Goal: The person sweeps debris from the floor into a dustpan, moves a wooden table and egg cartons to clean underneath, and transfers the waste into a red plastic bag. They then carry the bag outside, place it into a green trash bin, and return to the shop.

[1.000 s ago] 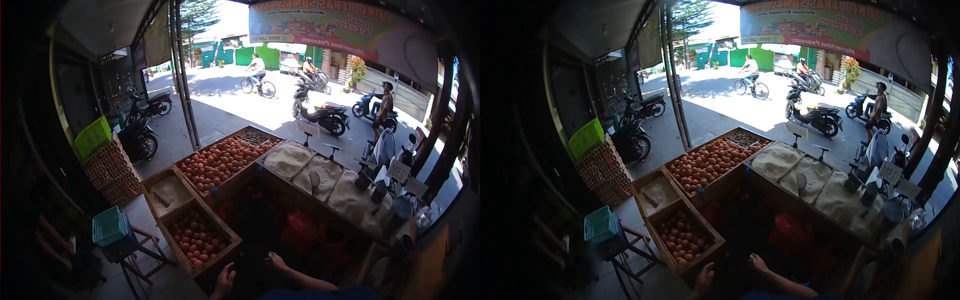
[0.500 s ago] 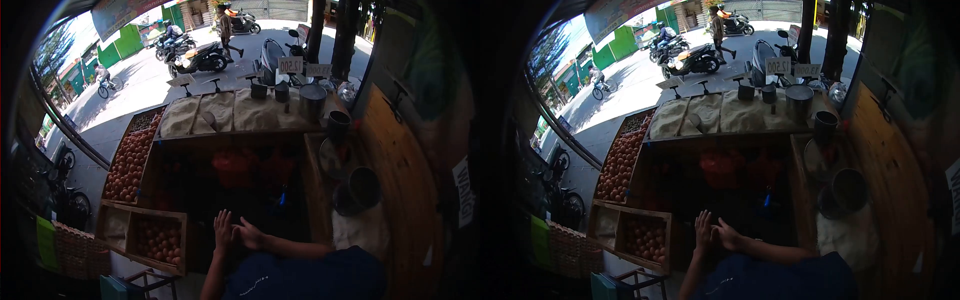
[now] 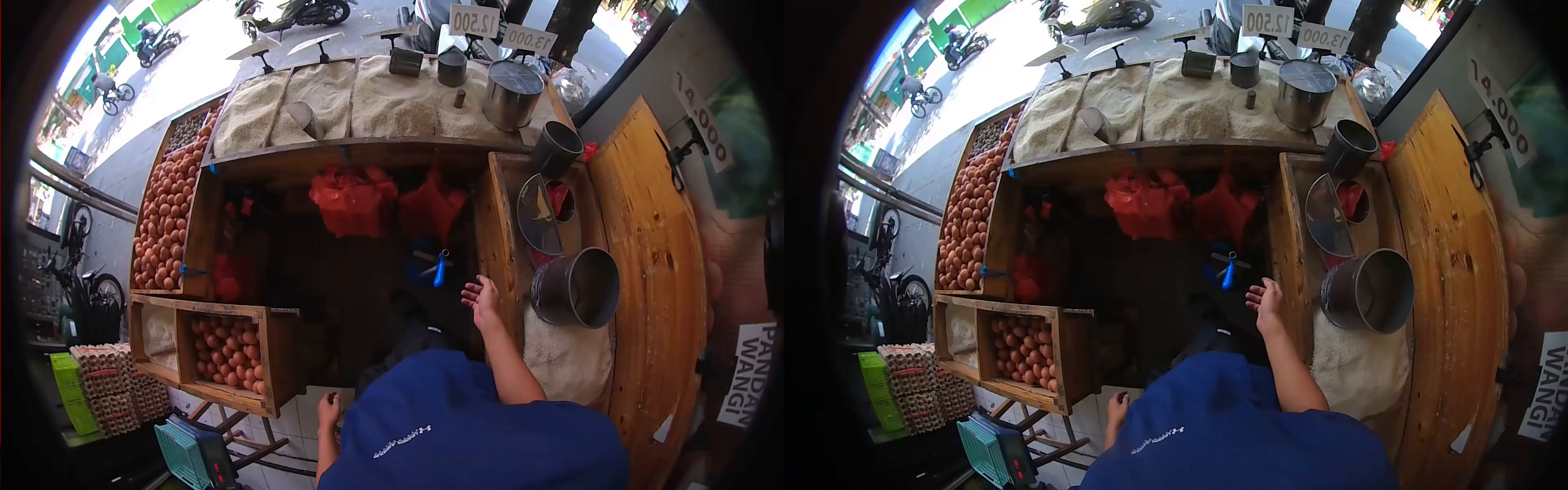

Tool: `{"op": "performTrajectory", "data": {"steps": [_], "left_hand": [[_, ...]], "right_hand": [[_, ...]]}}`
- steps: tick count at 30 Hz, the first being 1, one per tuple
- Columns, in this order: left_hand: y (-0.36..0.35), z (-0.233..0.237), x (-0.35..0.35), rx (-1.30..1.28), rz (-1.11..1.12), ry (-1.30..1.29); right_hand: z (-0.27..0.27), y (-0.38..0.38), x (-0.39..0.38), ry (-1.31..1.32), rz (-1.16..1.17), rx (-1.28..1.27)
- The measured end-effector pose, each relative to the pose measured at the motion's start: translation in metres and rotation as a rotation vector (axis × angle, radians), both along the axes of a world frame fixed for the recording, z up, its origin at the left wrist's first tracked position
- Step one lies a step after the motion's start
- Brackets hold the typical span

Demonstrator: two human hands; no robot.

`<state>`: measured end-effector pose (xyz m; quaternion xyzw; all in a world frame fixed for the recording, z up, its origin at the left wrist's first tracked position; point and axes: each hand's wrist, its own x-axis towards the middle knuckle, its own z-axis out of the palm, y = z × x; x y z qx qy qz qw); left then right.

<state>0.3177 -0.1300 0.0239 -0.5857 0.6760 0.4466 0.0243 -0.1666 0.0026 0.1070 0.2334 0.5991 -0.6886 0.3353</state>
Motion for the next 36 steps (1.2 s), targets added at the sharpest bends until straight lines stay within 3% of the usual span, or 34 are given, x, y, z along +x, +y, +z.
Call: {"op": "performTrajectory", "data": {"steps": [5,7,8,9,13,20,22,27,31,33,36], "left_hand": [[0.019,-0.014,0.007,0.042,0.285,-0.015],[0.03,0.004,-0.004,-0.012,0.32,-0.02],[0.029,0.015,-0.006,0.032,0.232,-0.165],[0.045,-0.059,0.042,-0.087,0.242,-0.025],[-0.03,0.006,0.015,0.11,0.375,-0.214],[-0.112,0.063,-0.024,0.165,0.412,-0.214],[-0.117,0.067,-0.032,0.175,0.426,-0.212],[-0.068,0.042,-0.027,0.217,0.524,-0.162],[0.071,-0.027,0.034,0.285,0.724,-0.048],[0.054,0.04,-0.028,0.302,0.744,-0.037],[0.065,0.044,-0.05,0.31,0.819,-0.07]], "right_hand": [[-0.086,-0.027,-0.085,-0.07,0.148,0.202],[-0.123,-0.04,-0.113,-0.331,0.269,0.264],[-0.146,-0.047,-0.125,-0.491,0.324,0.216],[-0.155,-0.06,-0.131,-0.586,0.363,0.28],[-0.156,-0.091,-0.138,-0.86,0.545,0.158],[-0.19,-0.107,-0.106,-0.967,0.217,-0.02],[-0.212,-0.104,-0.104,-0.937,0.144,-0.24],[-0.218,-0.106,-0.108,-0.798,0.181,-0.187],[-0.214,-0.101,-0.115,-0.975,0.347,-0.113],[-0.215,-0.098,-0.119,-0.988,0.489,-0.022],[-0.207,-0.097,-0.12,-0.926,0.708,0.117]]}}
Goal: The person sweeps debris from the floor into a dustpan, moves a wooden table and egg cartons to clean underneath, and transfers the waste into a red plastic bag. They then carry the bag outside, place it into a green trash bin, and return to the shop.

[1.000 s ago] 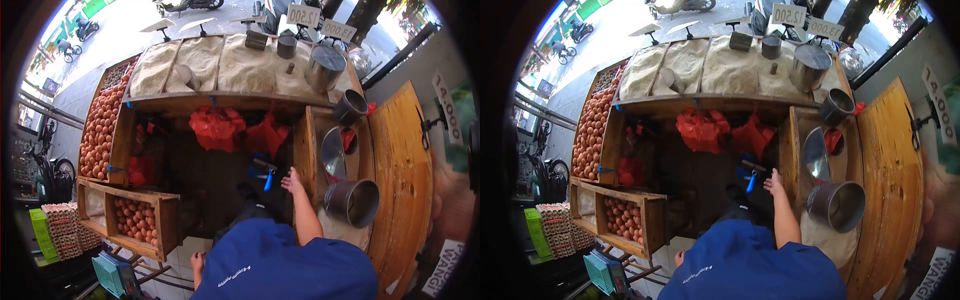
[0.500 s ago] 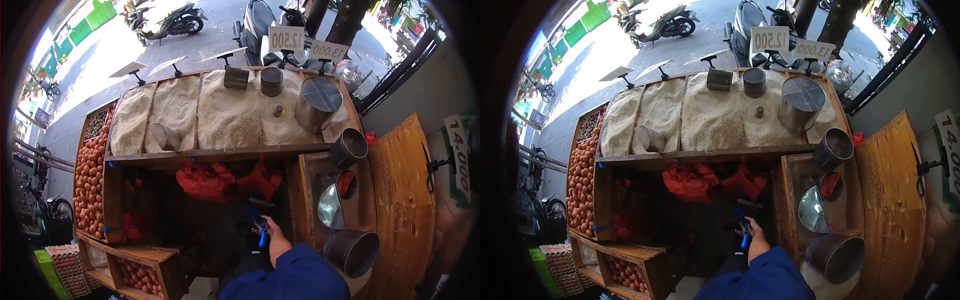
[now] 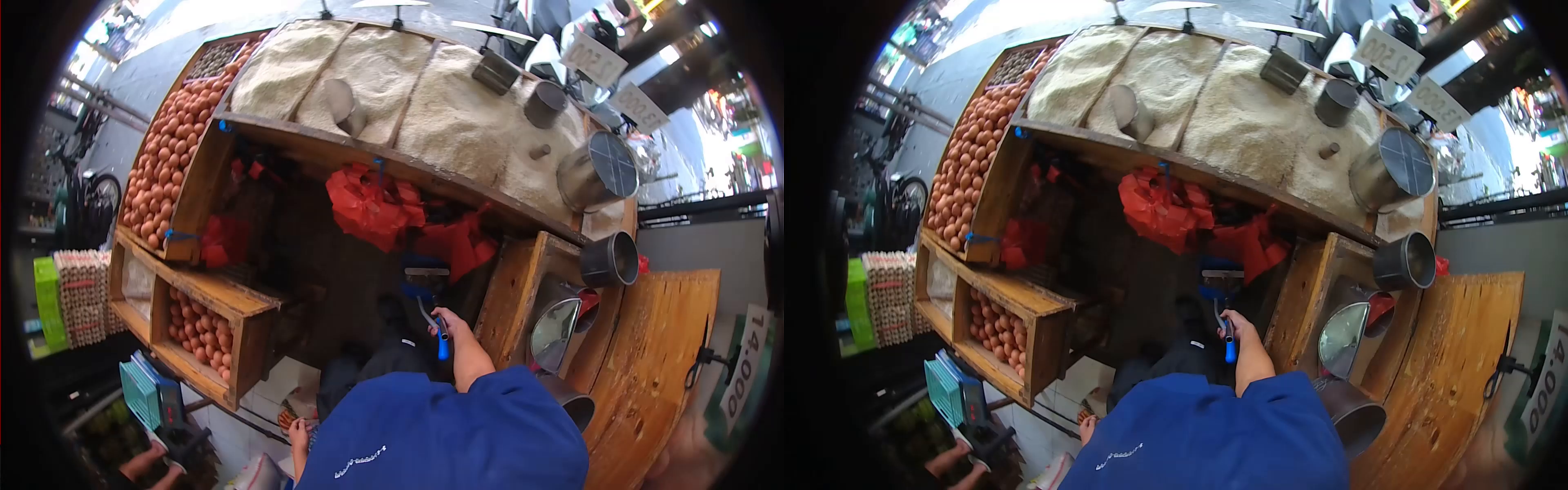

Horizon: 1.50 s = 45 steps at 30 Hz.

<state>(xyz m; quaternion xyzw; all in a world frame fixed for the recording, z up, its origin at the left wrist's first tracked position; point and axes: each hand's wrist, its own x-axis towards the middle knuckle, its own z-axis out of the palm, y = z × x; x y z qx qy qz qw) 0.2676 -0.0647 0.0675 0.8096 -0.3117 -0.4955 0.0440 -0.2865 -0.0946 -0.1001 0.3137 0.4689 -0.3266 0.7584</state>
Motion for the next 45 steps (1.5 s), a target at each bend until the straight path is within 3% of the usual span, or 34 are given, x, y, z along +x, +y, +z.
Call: {"op": "performTrajectory", "data": {"steps": [2,5,10,21,28,35,39,41,43,45], "left_hand": [[0.011,0.011,-0.015,-0.027,-0.049,-0.003],[0.049,-0.015,-0.013,-0.061,0.191,0.136],[0.105,-0.045,-0.028,-0.153,0.353,0.024],[0.183,-0.06,-0.046,-0.307,0.539,0.024],[0.194,-0.058,-0.029,-0.404,0.649,0.077],[0.167,-0.056,0.005,-0.417,0.373,0.0],[0.133,-0.051,0.02,-0.458,0.404,0.073],[0.102,-0.024,0.017,-0.454,0.574,0.139],[0.074,-0.016,0.021,-0.449,0.471,0.087],[0.045,-0.017,0.026,-0.468,0.223,0.06]], "right_hand": [[0.001,-0.001,0.0,0.031,0.118,0.016],[0.012,-0.01,0.003,0.08,0.303,0.035],[0.032,-0.035,0.009,0.049,0.584,0.037],[0.047,-0.068,0.071,0.125,0.86,-0.002],[0.065,-0.081,0.091,0.014,0.764,-0.042],[0.067,-0.061,0.078,0.001,0.592,-0.062],[0.066,-0.044,0.074,0.126,0.478,-0.047],[0.046,-0.034,0.066,0.165,0.551,-0.131],[0.031,-0.026,0.056,0.04,0.441,-0.119],[0.025,-0.016,0.053,0.103,0.527,-0.067]]}}
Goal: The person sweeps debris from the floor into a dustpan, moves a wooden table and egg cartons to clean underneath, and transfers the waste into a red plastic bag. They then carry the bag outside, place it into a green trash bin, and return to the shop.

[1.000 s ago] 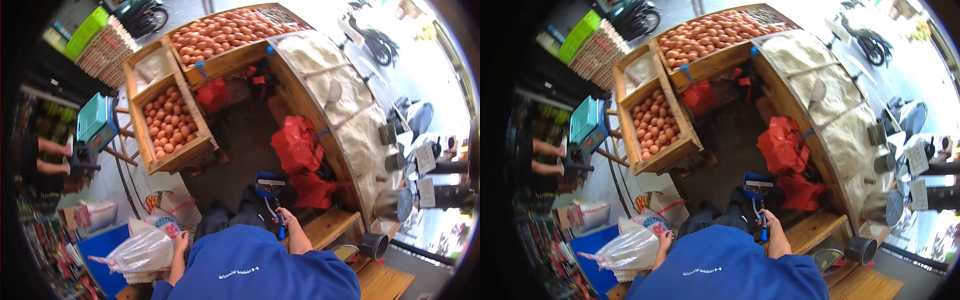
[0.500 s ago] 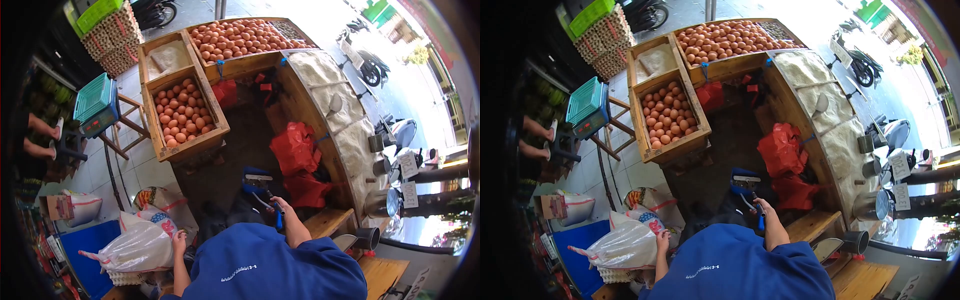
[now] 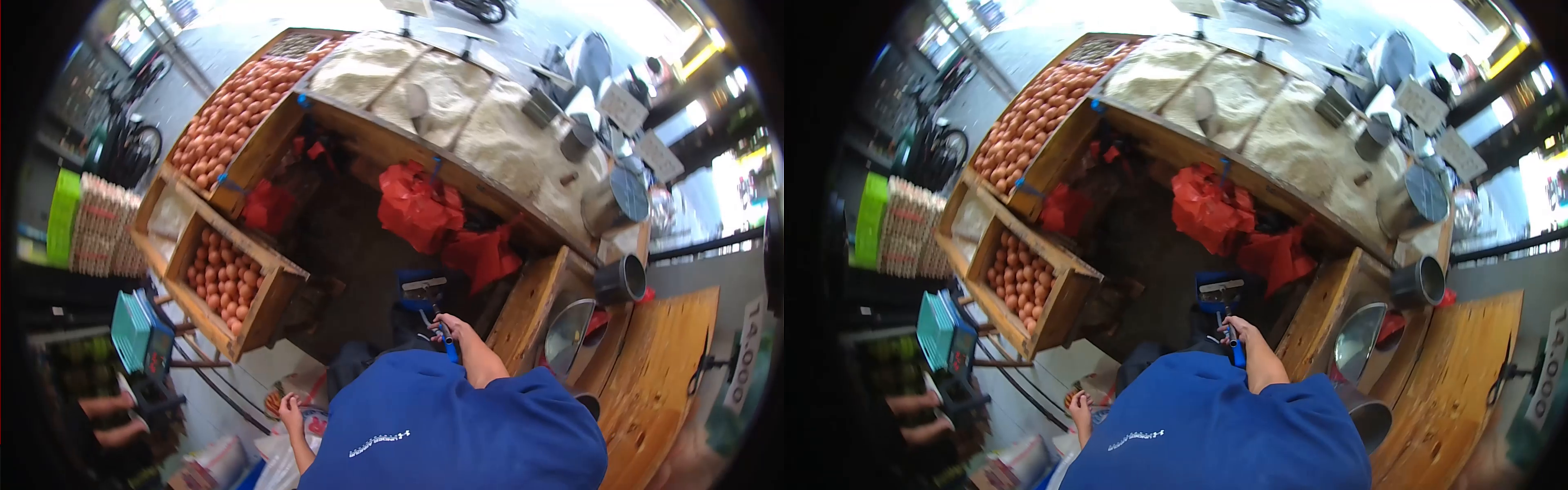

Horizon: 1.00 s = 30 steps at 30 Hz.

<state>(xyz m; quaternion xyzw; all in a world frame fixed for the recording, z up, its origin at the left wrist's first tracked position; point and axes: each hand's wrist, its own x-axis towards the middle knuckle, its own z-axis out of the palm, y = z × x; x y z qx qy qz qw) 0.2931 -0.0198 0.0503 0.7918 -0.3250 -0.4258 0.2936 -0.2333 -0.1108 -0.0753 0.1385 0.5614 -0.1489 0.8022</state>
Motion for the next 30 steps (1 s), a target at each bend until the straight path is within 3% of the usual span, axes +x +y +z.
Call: {"op": "performTrajectory", "data": {"steps": [4,10,12,16,18,20,21,22,24,26,28,30], "left_hand": [[-0.107,0.055,-0.056,-0.016,-0.425,-0.106],[-0.265,0.114,-0.191,-0.168,-0.888,-0.095],[-0.308,0.115,-0.23,-0.191,-1.004,-0.062],[-0.386,0.101,-0.289,-0.221,-1.265,0.02],[-0.418,0.088,-0.32,-0.226,-1.387,-0.005],[-0.448,0.09,-0.349,-0.249,-1.488,-0.029],[-0.463,0.089,-0.363,-0.245,-1.528,-0.017],[-0.477,0.088,-0.375,-0.24,-1.568,-0.012],[-0.501,0.087,-0.399,-0.225,-1.597,0.01],[-0.516,0.089,-0.42,-0.225,-1.629,0.044],[-0.524,0.091,-0.435,-0.208,-1.656,0.035],[-0.528,0.093,-0.445,-0.209,-1.714,0.031]], "right_hand": [[-0.004,0.033,-0.005,0.16,-0.096,-0.108],[-0.011,0.069,-0.014,0.159,-0.423,-0.068],[-0.014,0.072,-0.018,0.085,-0.507,0.008],[-0.011,0.068,-0.02,0.206,-0.613,0.074],[-0.019,0.069,-0.038,0.14,-0.789,0.067],[0.012,0.06,-0.038,0.282,-0.757,0.236],[0.02,0.054,-0.041,0.411,-0.566,0.287],[0.02,0.051,-0.049,0.415,-0.574,0.303],[0.016,0.042,-0.07,0.95,0.217,0.209],[0.046,0.008,-0.087,1.278,-0.042,0.077],[0.071,-0.037,-0.11,1.299,-0.244,-0.066],[0.018,-0.066,-0.118,1.44,-0.295,-0.109]]}}
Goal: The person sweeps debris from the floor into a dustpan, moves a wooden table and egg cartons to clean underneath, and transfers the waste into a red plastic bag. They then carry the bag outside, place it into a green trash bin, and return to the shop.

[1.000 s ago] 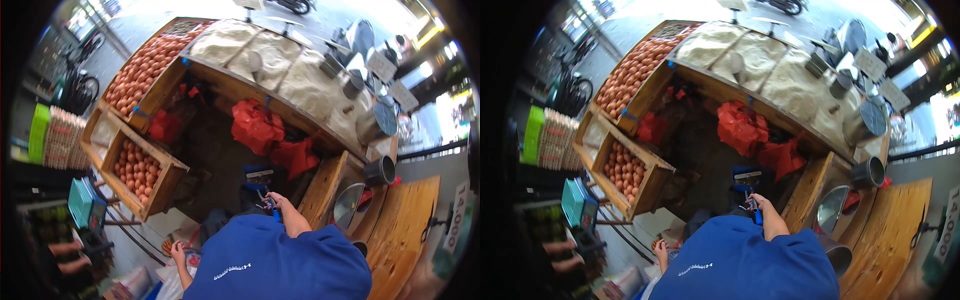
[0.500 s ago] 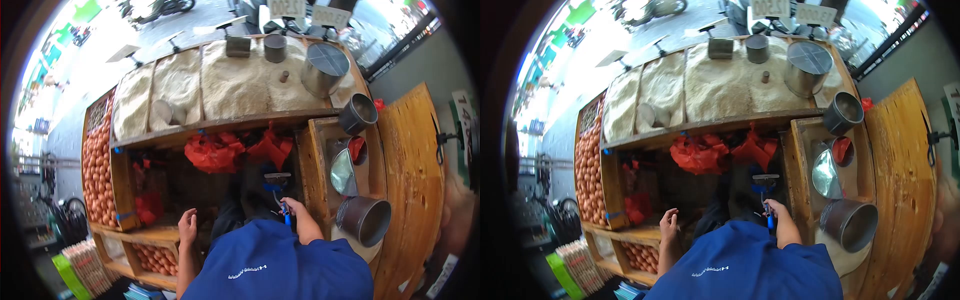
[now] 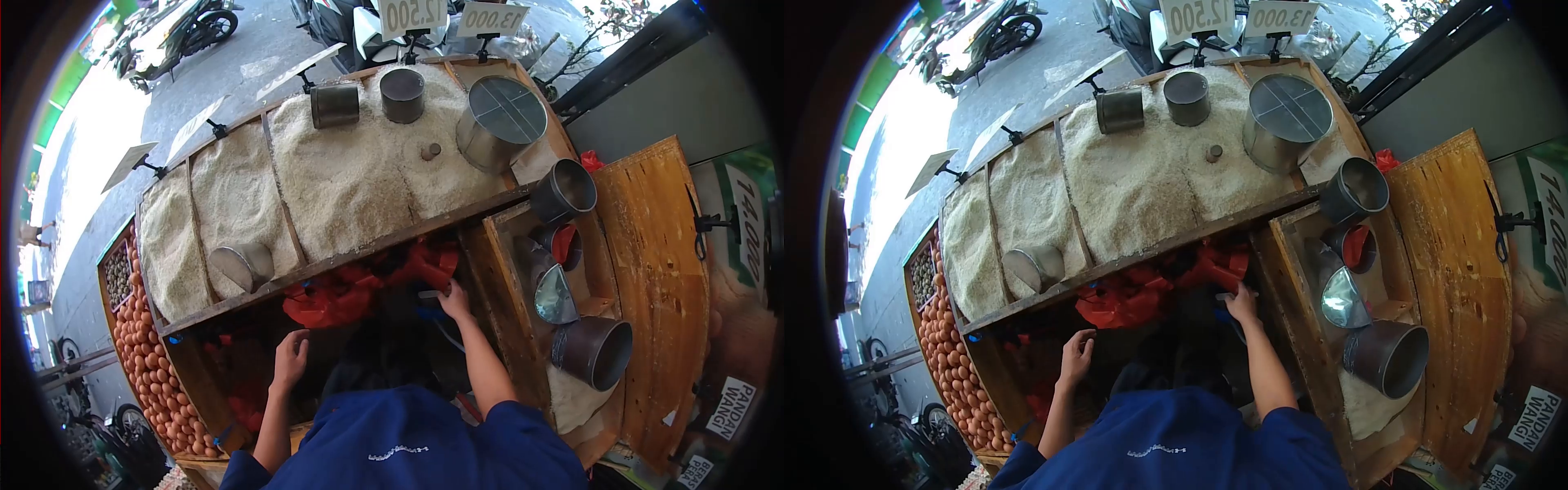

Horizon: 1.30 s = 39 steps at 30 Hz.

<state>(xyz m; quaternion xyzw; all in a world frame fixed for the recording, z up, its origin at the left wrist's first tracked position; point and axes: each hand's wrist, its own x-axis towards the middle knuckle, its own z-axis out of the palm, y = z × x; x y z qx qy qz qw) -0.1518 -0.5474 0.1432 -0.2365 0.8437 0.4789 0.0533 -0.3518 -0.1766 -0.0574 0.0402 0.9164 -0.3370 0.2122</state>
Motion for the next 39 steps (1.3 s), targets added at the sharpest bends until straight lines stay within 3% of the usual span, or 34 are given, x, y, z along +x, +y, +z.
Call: {"op": "performTrajectory", "data": {"steps": [1,3,10,12,14,16,18,20,22,23,24,28,30,31,33,34,36,38,39], "left_hand": [[-0.001,0.0,-0.002,-0.005,0.002,-0.003],[-0.003,0.0,0.001,-0.052,-0.068,0.0],[-0.007,0.006,0.008,-0.039,-0.004,-0.035],[0.002,-0.006,-0.008,0.002,-0.064,-0.07],[0.018,-0.031,-0.028,0.072,-0.272,-0.004],[0.044,-0.062,-0.051,0.07,-0.397,0.048],[0.074,-0.099,-0.068,-0.05,-0.448,0.182],[0.104,-0.154,-0.08,-0.013,-0.431,0.202],[0.124,-0.164,-0.097,0.018,-0.401,0.225],[0.131,-0.157,-0.108,0.284,-0.43,0.063],[0.137,-0.149,-0.114,0.545,-0.453,-0.107],[0.153,-0.165,-0.106,0.379,-0.419,-0.311],[0.153,-0.186,-0.09,0.529,-0.194,-0.293],[0.153,-0.175,-0.089,0.521,-0.2,-0.296],[0.155,-0.142,-0.094,1.057,0.089,-0.341],[0.158,-0.138,-0.096,1.049,0.08,-0.341],[0.159,-0.133,-0.1,0.968,0.015,-0.314],[0.162,-0.129,-0.107,0.836,-0.033,-0.281],[0.165,-0.126,-0.109,0.727,-0.069,-0.231]], "right_hand": [[0.002,-0.02,-0.002,-0.003,0.002,-0.005],[0.013,-0.058,-0.009,0.271,0.05,0.266],[-0.017,-0.093,-0.013,0.314,0.037,0.496],[-0.013,-0.097,0.001,-0.003,-0.014,0.301],[-0.005,-0.116,0.03,0.298,-0.154,0.196],[0.006,-0.125,0.037,0.11,-0.239,0.012],[0.002,-0.123,0.042,0.03,-0.313,-0.093],[0.003,-0.117,0.043,-0.038,-0.385,-0.208],[0.016,-0.11,0.037,-0.244,-0.72,-0.747],[0.022,-0.106,0.036,-0.336,-0.816,-0.856],[0.027,-0.102,0.035,-0.328,-0.821,-0.851],[0.042,-0.085,0.046,-0.313,-0.683,-0.957],[0.064,-0.078,0.056,-0.048,-0.45,-0.256],[0.077,-0.078,0.064,-0.049,-0.456,-0.263],[0.096,-0.076,0.087,-0.135,-0.391,0.24],[0.085,-0.071,0.101,-0.133,-0.399,0.232],[0.047,-0.058,0.128,-0.217,-0.273,-0.408],[0.061,-0.053,0.133,-0.125,-0.232,-0.507],[0.067,-0.049,0.131,-0.131,-0.191,-0.329]]}}
